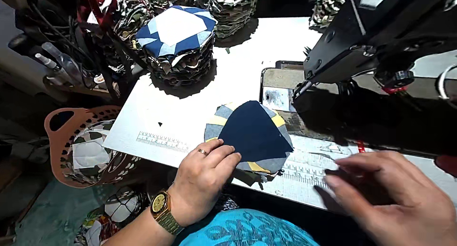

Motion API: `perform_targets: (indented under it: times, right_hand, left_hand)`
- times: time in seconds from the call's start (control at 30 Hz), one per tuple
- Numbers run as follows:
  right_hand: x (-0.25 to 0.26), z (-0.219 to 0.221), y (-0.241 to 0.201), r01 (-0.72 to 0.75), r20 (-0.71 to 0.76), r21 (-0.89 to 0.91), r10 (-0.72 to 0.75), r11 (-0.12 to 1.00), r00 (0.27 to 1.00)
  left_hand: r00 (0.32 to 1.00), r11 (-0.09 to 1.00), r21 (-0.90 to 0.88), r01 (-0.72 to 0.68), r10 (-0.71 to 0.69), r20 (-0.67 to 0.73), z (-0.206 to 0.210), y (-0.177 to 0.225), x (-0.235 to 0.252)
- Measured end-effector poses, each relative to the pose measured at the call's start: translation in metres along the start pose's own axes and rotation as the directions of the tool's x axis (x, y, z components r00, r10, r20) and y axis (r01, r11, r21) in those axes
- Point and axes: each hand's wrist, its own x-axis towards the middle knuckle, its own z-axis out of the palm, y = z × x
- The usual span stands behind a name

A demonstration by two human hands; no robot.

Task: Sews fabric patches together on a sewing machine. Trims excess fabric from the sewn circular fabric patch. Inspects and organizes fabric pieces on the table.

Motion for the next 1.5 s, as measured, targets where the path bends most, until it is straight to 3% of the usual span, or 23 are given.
perform_targets:
  times: [0.07,0.23,0.37,0.47,0.5,0.57,0.63,0.7,0.77,0.83,0.9,1.03,1.13,1.2,1.27,1.33,1.4,1.43,1.5]
  right_hand:
    - [0.005,0.011,-0.019,0.13,0.091,-0.043,-0.126,0.991,0.988]
    - [0.023,0.052,-0.051,0.362,0.124,-0.106,-0.348,0.926,0.929]
    - [0.031,0.064,-0.056,0.372,0.13,-0.187,-0.353,0.909,0.927]
    - [0.035,0.06,-0.052,0.266,0.076,-0.056,-0.261,0.962,0.962]
    - [0.037,0.059,-0.052,0.219,0.05,0.005,-0.219,0.976,0.974]
    - [0.039,0.058,-0.053,0.15,0.02,0.104,-0.153,0.983,0.988]
    - [0.041,0.058,-0.056,0.141,0.009,0.175,-0.145,0.974,0.989]
    - [0.041,0.06,-0.061,0.18,0.008,0.237,-0.188,0.955,0.982]
    - [0.039,0.063,-0.065,0.25,0.017,0.277,-0.265,0.928,0.964]
    - [0.036,0.062,-0.068,0.318,0.039,0.289,-0.343,0.903,0.939]
    - [0.033,0.061,-0.068,0.374,0.08,0.26,-0.406,0.89,0.91]
    - [0.033,0.04,-0.066,0.4,0.217,0.181,-0.433,0.898,0.875]
    - [0.029,0.009,-0.048,0.302,0.204,0.196,-0.34,0.933,0.918]
    - [0.021,-0.011,-0.027,0.215,0.143,0.115,-0.23,0.97,0.963]
    - [0.009,-0.025,-0.005,0.118,0.089,0.005,-0.118,0.993,0.989]
    - [-0.003,-0.035,0.014,0.034,0.043,-0.044,-0.032,0.998,0.999]
    - [-0.014,-0.037,0.03,-0.017,-0.003,-0.054,0.017,0.998,1.0]
    - [-0.019,-0.036,0.036,-0.038,-0.027,-0.058,0.036,0.998,0.999]
    - [-0.027,-0.03,0.044,-0.077,-0.071,-0.069,0.072,0.995,0.995]
  left_hand:
    - [1.0,1.0,-0.025,0.005,-0.005,-0.001,0.001,0.007,0.005]
    - [0.999,0.997,-0.067,-0.035,0.036,0.001,0.005,0.025,0.013]
    - [1.0,0.989,-0.147,0.025,-0.024,0.009,-0.006,0.023,0.011]
    - [0.965,0.887,-0.398,0.233,-0.261,-0.018,-0.019,0.013,0.003]
    - [0.922,0.769,-0.544,0.336,-0.388,0.022,-0.023,0.011,0.0]
    - [0.772,0.308,-0.822,0.479,-0.593,0.228,-0.031,0.007,-0.001]
    - [0.655,-0.228,-0.897,0.378,-0.619,0.433,-0.031,0.009,0.005]
    - [0.663,-0.57,-0.784,0.247,-0.49,0.566,-0.029,0.016,0.012]
    - [0.639,-0.759,-0.631,0.161,-0.407,0.653,-0.024,0.027,0.018]
    - [0.568,-0.85,-0.523,0.066,-0.399,0.72,-0.018,0.034,0.02]
    - [0.583,-0.9,-0.435,-0.005,-0.356,0.73,-0.011,0.035,0.014]
    - [0.657,-0.892,-0.451,0.043,-0.315,0.685,-0.007,0.031,0.001]
    - [0.645,-0.815,-0.576,0.062,-0.407,0.646,-0.018,0.022,-0.001]
    - [0.589,-0.71,-0.701,0.068,-0.538,0.603,-0.032,0.01,0.007]
    - [0.556,-0.497,-0.862,0.095,-0.692,0.46,-0.047,-0.003,0.022]
    - [0.622,-0.12,-0.991,0.057,-0.772,0.129,-0.057,-0.012,0.044]
    - [0.732,0.235,-0.971,0.041,-0.669,-0.131,-0.059,-0.017,0.066]
    - [0.806,0.338,-0.939,0.065,-0.573,-0.15,-0.057,-0.019,0.074]
    - [0.959,0.573,-0.803,0.165,-0.283,-0.006,-0.039,-0.018,0.088]
